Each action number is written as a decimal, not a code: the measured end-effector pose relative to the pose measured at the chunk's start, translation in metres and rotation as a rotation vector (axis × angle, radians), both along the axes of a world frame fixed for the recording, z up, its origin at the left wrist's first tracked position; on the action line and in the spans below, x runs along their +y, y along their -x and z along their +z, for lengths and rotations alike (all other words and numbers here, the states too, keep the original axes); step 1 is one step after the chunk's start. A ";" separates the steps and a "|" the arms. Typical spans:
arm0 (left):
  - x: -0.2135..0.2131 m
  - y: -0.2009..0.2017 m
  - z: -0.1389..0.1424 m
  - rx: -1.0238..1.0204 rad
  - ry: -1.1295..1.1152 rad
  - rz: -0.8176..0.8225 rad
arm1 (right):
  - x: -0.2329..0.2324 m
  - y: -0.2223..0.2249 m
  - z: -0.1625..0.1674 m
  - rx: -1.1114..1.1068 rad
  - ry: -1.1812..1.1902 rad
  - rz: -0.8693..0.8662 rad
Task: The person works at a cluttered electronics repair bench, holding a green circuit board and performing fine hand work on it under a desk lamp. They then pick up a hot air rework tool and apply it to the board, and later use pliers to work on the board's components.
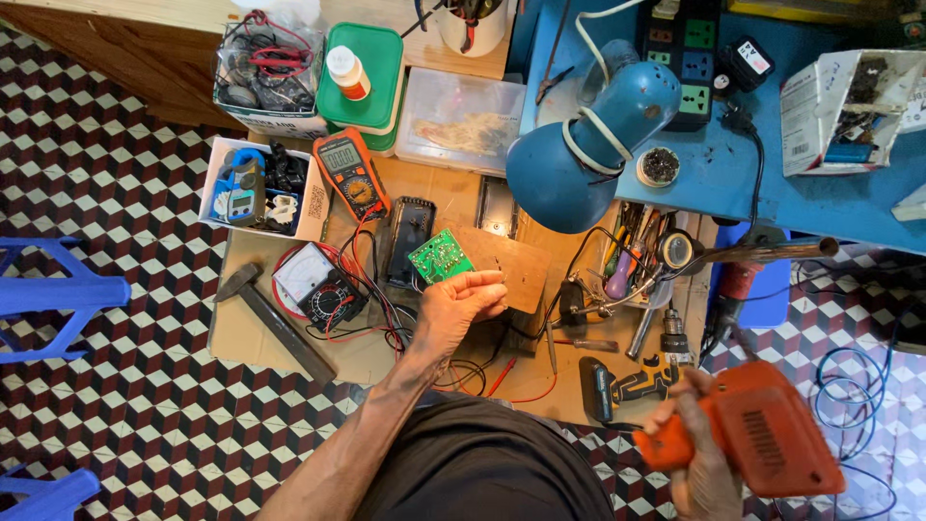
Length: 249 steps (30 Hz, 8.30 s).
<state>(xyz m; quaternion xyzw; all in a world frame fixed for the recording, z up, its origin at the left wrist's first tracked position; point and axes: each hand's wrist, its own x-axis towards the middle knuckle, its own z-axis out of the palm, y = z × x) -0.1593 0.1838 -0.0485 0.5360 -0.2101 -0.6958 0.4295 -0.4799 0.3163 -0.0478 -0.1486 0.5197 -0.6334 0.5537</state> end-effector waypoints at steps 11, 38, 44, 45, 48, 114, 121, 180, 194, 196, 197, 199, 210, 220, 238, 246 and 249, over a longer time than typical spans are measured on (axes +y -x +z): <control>0.018 0.003 -0.009 -0.162 0.090 -0.040 | 0.005 -0.092 -0.020 0.801 0.148 0.317; -0.013 0.012 0.026 -0.800 0.373 -0.148 | -0.054 -0.110 -0.019 1.206 0.267 0.381; -0.011 0.012 0.029 -0.850 0.464 -0.164 | -0.047 -0.111 -0.019 1.663 0.505 0.266; -0.011 0.013 0.030 -0.869 0.472 -0.175 | -0.047 -0.112 -0.018 1.624 0.505 0.282; -0.007 0.012 0.031 -0.901 0.484 -0.196 | -0.049 -0.111 -0.012 1.546 0.504 0.381; 0.037 0.020 -0.026 -0.341 0.030 0.088 | 0.011 -0.048 -0.091 0.455 -0.057 0.332; 0.028 0.006 -0.029 -0.273 0.038 0.110 | -0.002 -0.067 -0.074 0.566 -0.251 0.363; -0.009 0.019 0.000 -0.491 0.232 -0.055 | -0.048 -0.109 -0.032 1.024 0.105 0.424; -0.008 0.017 0.003 -0.521 0.239 -0.083 | -0.050 -0.108 -0.031 1.048 0.104 0.417; -0.008 0.016 0.002 -0.511 0.231 -0.080 | -0.050 -0.108 -0.031 1.047 0.105 0.417; -0.008 0.016 0.002 -0.497 0.233 -0.081 | -0.050 -0.108 -0.031 1.044 0.104 0.418; -0.008 0.016 0.000 -0.468 0.237 -0.081 | -0.051 -0.109 -0.032 1.042 0.103 0.418; -0.011 0.021 -0.019 -0.273 0.160 -0.043 | -0.051 -0.099 -0.039 0.964 0.085 0.387; -0.012 0.040 0.007 -0.204 0.130 -0.069 | -0.154 -0.040 -0.004 0.743 0.039 0.099; -0.016 0.078 0.011 -0.203 0.094 -0.152 | -0.218 -0.007 -0.049 0.705 -0.040 0.105; -0.028 0.075 -0.002 -0.154 0.179 -0.066 | -0.216 -0.003 -0.036 0.718 0.069 0.138; -0.036 0.065 -0.022 -0.223 0.260 -0.020 | -0.193 -0.012 -0.020 0.766 -0.122 0.232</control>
